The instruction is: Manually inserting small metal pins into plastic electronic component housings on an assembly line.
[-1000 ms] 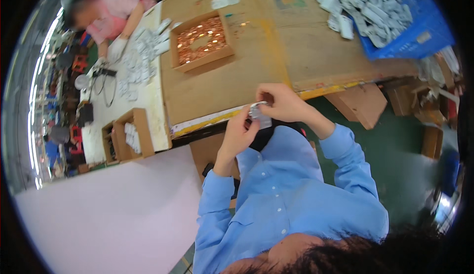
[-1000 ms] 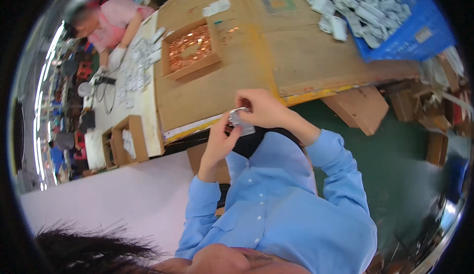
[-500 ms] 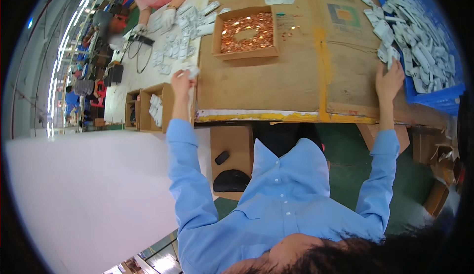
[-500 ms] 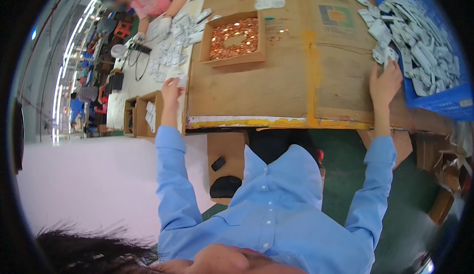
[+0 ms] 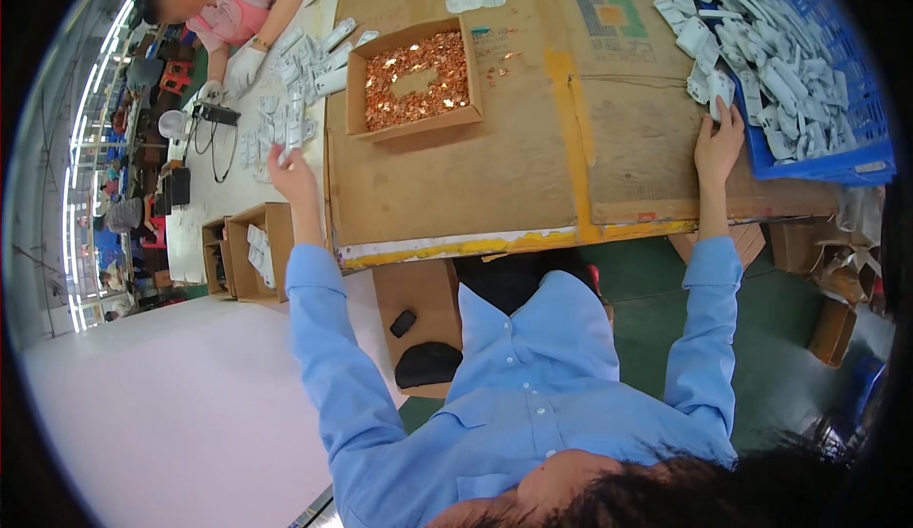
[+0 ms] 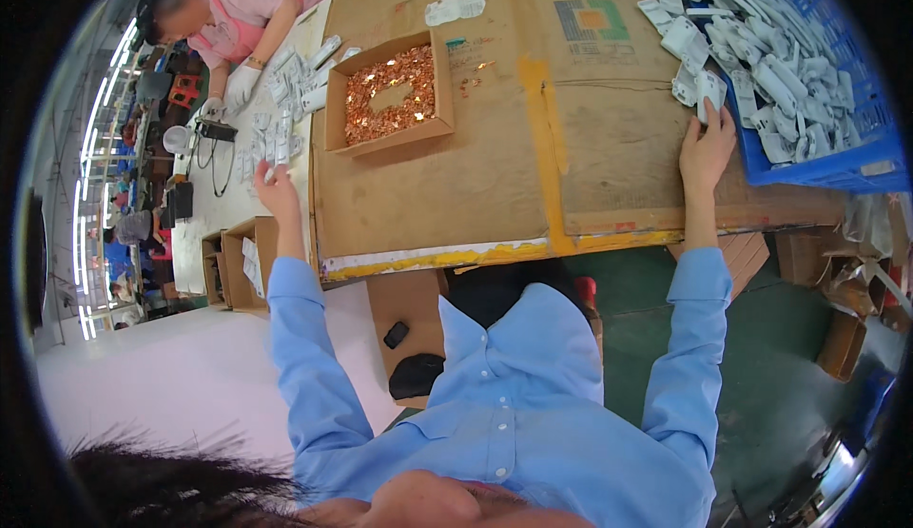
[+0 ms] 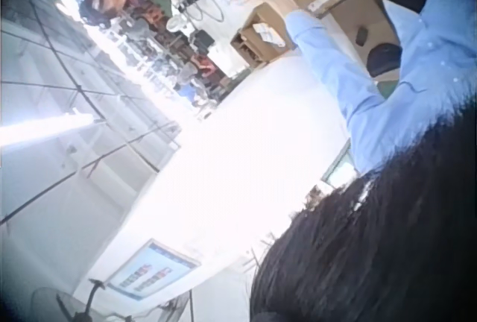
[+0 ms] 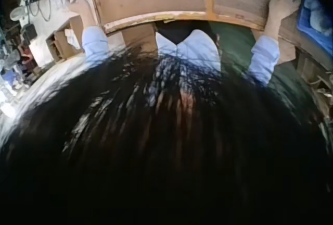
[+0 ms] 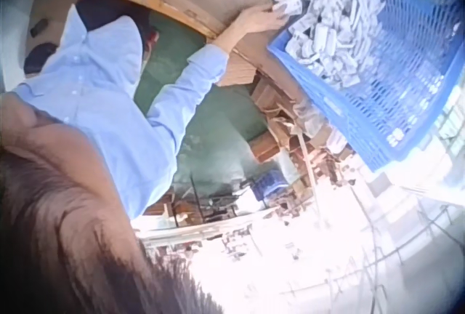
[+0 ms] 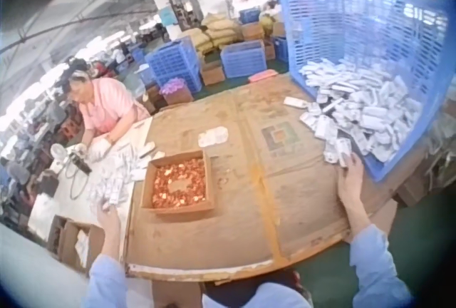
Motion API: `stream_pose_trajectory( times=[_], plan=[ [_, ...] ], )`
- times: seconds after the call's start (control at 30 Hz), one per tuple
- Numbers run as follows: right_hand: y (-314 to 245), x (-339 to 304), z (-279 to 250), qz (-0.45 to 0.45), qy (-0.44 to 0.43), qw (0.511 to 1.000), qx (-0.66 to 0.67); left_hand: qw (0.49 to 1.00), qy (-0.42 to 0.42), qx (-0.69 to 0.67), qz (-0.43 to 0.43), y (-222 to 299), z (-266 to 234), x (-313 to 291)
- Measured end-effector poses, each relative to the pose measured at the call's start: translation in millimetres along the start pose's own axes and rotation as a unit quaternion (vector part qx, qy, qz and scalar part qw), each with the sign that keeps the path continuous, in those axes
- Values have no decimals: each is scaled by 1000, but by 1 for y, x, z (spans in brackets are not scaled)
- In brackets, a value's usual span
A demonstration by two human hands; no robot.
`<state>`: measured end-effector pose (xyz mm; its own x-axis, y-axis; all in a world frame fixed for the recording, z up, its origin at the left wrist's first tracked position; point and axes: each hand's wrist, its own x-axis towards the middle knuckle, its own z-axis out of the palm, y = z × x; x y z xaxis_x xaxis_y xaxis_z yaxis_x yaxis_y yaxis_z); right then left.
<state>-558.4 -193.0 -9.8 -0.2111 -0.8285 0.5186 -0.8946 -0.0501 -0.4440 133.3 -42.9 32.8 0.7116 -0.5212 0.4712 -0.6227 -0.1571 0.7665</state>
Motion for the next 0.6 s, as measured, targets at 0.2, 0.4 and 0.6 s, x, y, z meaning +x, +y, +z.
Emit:
stream_pose_trajectory(
  times=[0.2,0.4,0.6],
  plan=[
    [14,1,2,-11,43,999,-7,977,-151,-129,-76,72,23,-104],
    [-22,-8,-6,56,106,980,161,935,-216,-226,-169,73,35,-144],
    [-170,-61,-20,189,-134,853,468,944,-263,-191,-64,64,42,-148]
  ],
)
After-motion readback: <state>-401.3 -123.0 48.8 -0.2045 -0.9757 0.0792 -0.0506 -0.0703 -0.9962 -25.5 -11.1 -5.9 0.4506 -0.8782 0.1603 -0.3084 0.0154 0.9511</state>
